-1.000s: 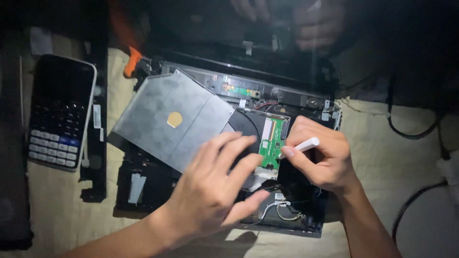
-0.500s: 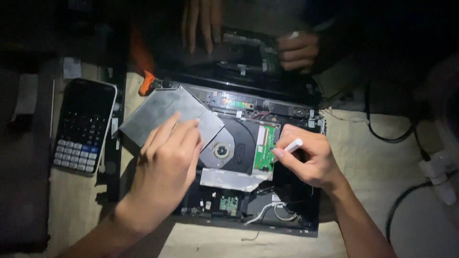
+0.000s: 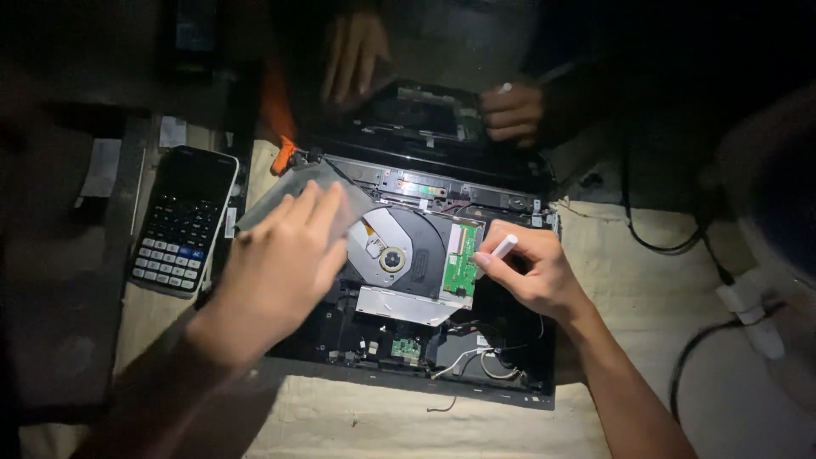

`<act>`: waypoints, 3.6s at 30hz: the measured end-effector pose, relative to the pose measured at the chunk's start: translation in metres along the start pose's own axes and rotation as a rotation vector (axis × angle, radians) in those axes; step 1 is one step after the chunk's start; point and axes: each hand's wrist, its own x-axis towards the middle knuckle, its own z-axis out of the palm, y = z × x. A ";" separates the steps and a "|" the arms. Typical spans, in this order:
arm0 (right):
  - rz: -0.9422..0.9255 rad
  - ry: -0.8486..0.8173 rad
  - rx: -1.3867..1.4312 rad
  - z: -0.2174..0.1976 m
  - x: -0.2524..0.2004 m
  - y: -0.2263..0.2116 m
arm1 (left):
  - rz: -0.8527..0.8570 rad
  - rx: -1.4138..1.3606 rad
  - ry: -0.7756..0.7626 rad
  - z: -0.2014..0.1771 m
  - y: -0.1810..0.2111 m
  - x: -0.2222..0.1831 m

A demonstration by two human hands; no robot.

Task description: Disassembling a laptop, removing the optical drive, and using a marker to label or identify internal components.

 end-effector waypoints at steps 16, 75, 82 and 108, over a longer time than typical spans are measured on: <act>0.041 0.110 0.272 -0.004 0.000 -0.009 | -0.163 -1.002 0.268 -0.042 0.019 -0.015; 0.896 -0.100 0.630 -0.015 0.017 -0.050 | 0.587 -0.417 -0.229 0.003 0.013 0.012; 0.925 -0.113 0.510 -0.010 0.021 -0.048 | 0.574 -0.363 -0.174 0.015 0.010 0.017; 0.902 -0.442 -0.182 -0.034 0.021 -0.043 | 0.693 -0.171 -0.178 0.030 0.002 0.053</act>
